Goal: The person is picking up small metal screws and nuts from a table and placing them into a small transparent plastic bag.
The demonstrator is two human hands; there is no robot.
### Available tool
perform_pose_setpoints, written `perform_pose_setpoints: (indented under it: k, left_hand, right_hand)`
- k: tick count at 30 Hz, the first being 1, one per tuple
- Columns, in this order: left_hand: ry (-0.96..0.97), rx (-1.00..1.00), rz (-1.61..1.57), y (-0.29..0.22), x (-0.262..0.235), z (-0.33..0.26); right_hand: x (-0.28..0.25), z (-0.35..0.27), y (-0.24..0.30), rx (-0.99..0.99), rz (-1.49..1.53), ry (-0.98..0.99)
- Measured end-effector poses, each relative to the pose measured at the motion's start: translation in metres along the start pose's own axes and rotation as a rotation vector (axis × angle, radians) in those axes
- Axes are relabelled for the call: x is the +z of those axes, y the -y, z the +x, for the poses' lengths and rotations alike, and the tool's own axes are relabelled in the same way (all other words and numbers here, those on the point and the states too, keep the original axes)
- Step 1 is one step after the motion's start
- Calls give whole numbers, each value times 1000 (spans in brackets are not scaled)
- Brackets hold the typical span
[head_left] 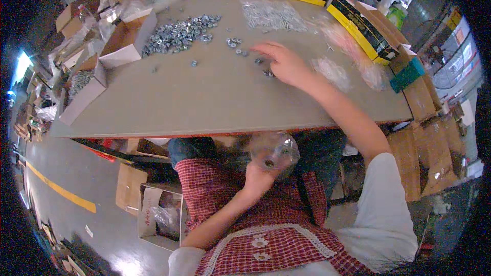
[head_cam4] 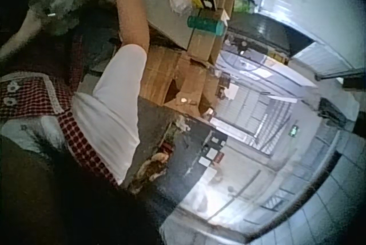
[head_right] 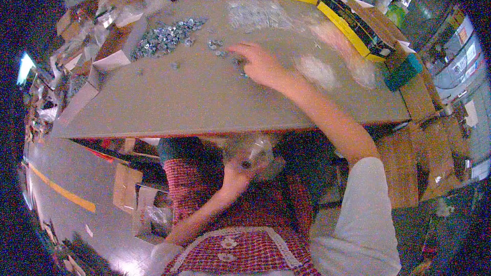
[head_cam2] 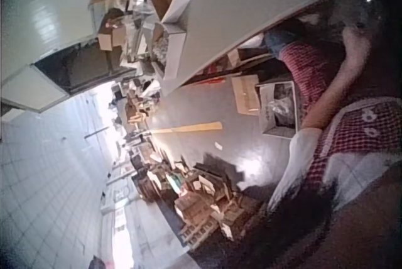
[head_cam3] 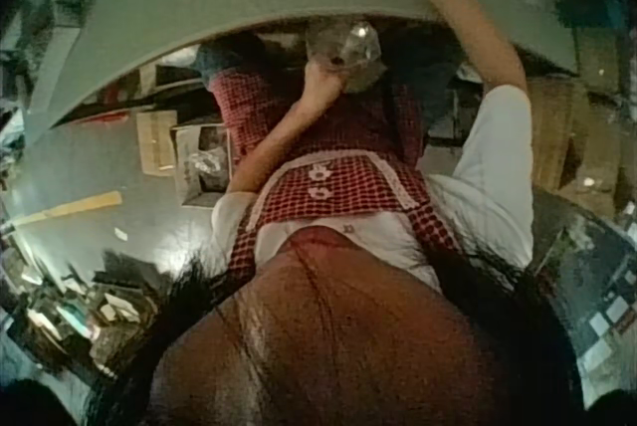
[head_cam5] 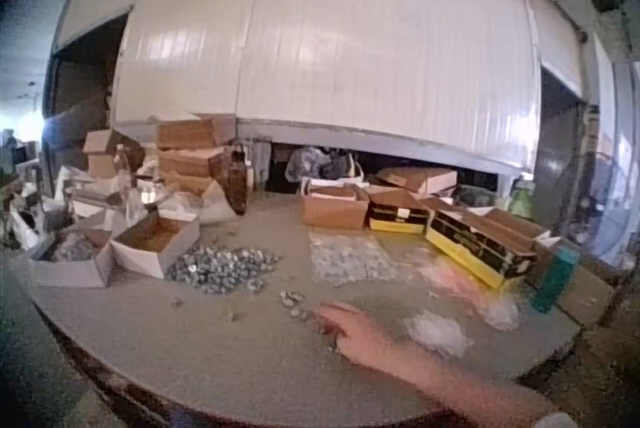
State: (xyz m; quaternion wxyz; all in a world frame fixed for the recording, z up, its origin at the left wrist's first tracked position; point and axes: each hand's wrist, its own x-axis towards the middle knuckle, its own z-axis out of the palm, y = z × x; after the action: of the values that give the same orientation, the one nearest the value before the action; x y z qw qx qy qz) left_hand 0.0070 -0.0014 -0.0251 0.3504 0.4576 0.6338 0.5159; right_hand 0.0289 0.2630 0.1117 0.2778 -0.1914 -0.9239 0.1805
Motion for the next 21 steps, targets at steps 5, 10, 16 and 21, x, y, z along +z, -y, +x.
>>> perform_pose_setpoints:
  k: [5, 10, 16, 21]
  left_hand:
    - [0, 4, -43, 3, -1, 0]
    - [-10, 61, 15, -9, -7, -3]
    - [43, 73, 90, -2, -8, 0]
    - [83, 31, 55, 7, -5, 0]
  right_hand:
    - [6, 25, 6, -73, -37, 76]
    - [-1, 19, -9, -105, -61, 190]
    - [-17, -6, -2, 77, 297, 262]
    - [-29, -30, 18, -19, 190, 279]
